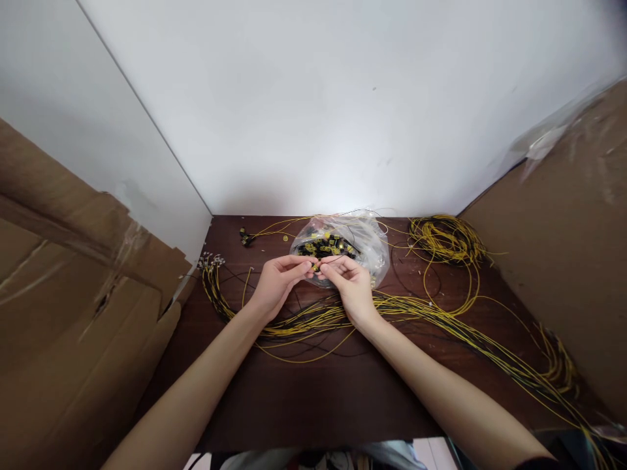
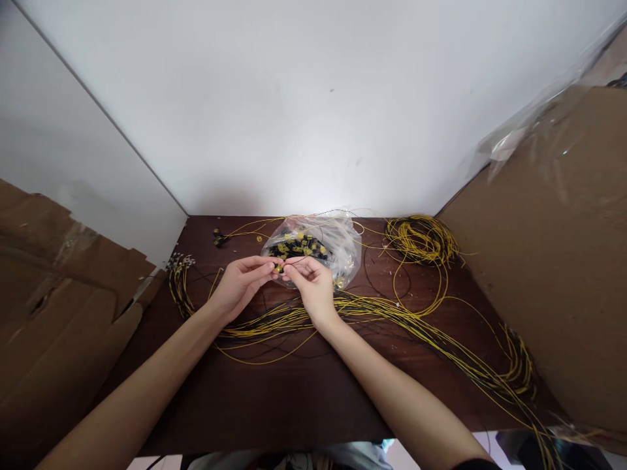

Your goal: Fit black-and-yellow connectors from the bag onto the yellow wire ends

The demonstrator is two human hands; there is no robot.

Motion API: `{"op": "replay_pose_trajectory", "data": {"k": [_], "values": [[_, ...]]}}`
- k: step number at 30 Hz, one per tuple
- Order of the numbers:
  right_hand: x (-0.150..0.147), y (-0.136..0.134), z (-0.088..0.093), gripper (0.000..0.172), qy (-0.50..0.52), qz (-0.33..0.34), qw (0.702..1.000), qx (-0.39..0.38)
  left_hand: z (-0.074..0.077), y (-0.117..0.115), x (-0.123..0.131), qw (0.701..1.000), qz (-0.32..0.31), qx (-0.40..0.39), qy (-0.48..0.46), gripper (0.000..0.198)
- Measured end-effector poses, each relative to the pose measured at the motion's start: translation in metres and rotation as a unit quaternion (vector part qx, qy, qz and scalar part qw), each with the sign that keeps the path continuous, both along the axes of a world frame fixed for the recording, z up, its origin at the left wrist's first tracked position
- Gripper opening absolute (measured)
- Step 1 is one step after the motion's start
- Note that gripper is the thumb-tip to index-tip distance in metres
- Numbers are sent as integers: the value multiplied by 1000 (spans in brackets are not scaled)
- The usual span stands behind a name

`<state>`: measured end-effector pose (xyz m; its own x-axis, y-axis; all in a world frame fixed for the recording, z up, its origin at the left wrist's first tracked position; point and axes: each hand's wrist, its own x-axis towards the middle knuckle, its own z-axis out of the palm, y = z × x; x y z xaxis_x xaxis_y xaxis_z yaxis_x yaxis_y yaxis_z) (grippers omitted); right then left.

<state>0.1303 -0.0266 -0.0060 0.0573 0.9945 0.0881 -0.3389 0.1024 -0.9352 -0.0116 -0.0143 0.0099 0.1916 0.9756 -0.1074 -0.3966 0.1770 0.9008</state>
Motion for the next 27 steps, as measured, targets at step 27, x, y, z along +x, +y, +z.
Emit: {"op": "replay_pose_trajectory", "data": {"k": [27], "values": [[-1, 1, 1, 19, 9, -5, 1000, -4, -3, -1, -1, 992, 3, 72, 100, 20]]}}
